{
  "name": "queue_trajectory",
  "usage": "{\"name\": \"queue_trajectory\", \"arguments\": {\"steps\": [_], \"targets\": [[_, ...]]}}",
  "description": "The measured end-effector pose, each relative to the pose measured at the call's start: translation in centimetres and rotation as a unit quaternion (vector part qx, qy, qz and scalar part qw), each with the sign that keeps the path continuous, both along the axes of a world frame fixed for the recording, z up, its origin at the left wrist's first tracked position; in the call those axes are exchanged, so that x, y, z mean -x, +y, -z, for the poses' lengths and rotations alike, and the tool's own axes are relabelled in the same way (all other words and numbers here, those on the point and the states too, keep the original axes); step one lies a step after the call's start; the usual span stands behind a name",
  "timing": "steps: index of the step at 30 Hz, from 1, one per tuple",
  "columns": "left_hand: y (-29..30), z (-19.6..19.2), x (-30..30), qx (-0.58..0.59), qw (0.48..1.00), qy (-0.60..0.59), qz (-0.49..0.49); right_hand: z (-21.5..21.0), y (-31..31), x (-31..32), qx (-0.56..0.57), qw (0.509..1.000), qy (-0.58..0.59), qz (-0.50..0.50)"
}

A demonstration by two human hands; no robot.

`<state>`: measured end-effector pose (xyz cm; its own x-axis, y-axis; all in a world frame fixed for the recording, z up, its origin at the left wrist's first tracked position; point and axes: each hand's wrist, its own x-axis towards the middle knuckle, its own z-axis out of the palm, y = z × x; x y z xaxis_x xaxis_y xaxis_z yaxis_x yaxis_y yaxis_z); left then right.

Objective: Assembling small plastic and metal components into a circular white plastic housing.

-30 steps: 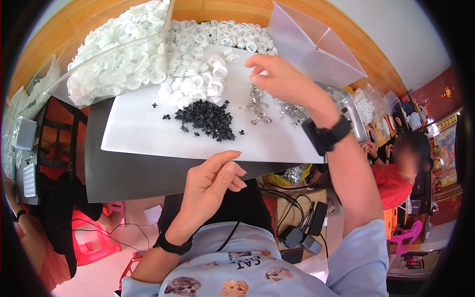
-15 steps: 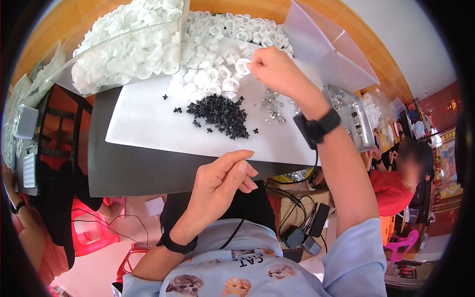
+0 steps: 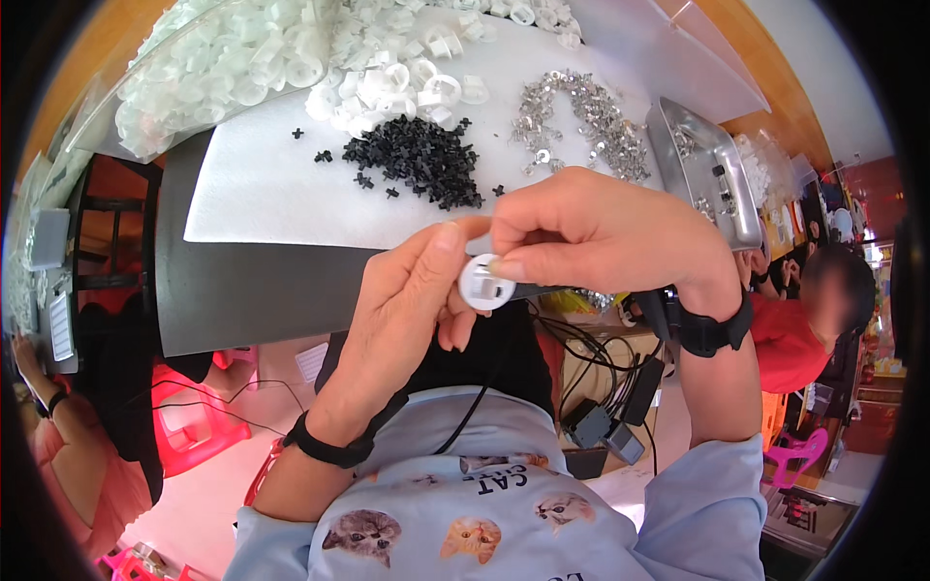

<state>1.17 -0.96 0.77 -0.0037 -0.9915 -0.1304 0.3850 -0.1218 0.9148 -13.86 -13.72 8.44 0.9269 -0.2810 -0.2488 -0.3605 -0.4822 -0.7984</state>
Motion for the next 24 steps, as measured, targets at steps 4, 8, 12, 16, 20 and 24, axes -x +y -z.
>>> {"name": "queue_trajectory", "arguments": {"steps": [4, 8, 12, 16, 20, 24], "targets": [[0.2, 0.2, -0.2, -0.015, 1.0, 0.019, -0.013, 0.5, 1.3, -0.3, 0.049, 0.998, -0.01, 0.035], [0.3, 0.6, 0.0, 0.007, 0.999, 0.038, -0.025, 2.5, 3.8, 0.2, -0.023, 0.976, -0.123, 0.18], [0.4, 0.7, -0.2, 0.017, 0.998, 0.055, -0.04, 3.9, 5.2, 0.6, 0.05, 0.961, -0.193, 0.19], [0.6, 0.8, -0.2, 0.034, 0.998, 0.05, -0.023, 4.0, 5.4, 1.1, 0.053, 0.956, -0.233, 0.172], [0.6, 0.9, -0.1, 0.04, 0.999, 0.026, -0.008, 3.9, 4.9, 1.6, 0.096, 0.959, -0.214, 0.16], [0.8, 1.2, -0.4, 0.038, 0.999, 0.012, -0.029, 2.5, 2.1, 3.4, 0.139, 0.958, -0.145, 0.204]]}}
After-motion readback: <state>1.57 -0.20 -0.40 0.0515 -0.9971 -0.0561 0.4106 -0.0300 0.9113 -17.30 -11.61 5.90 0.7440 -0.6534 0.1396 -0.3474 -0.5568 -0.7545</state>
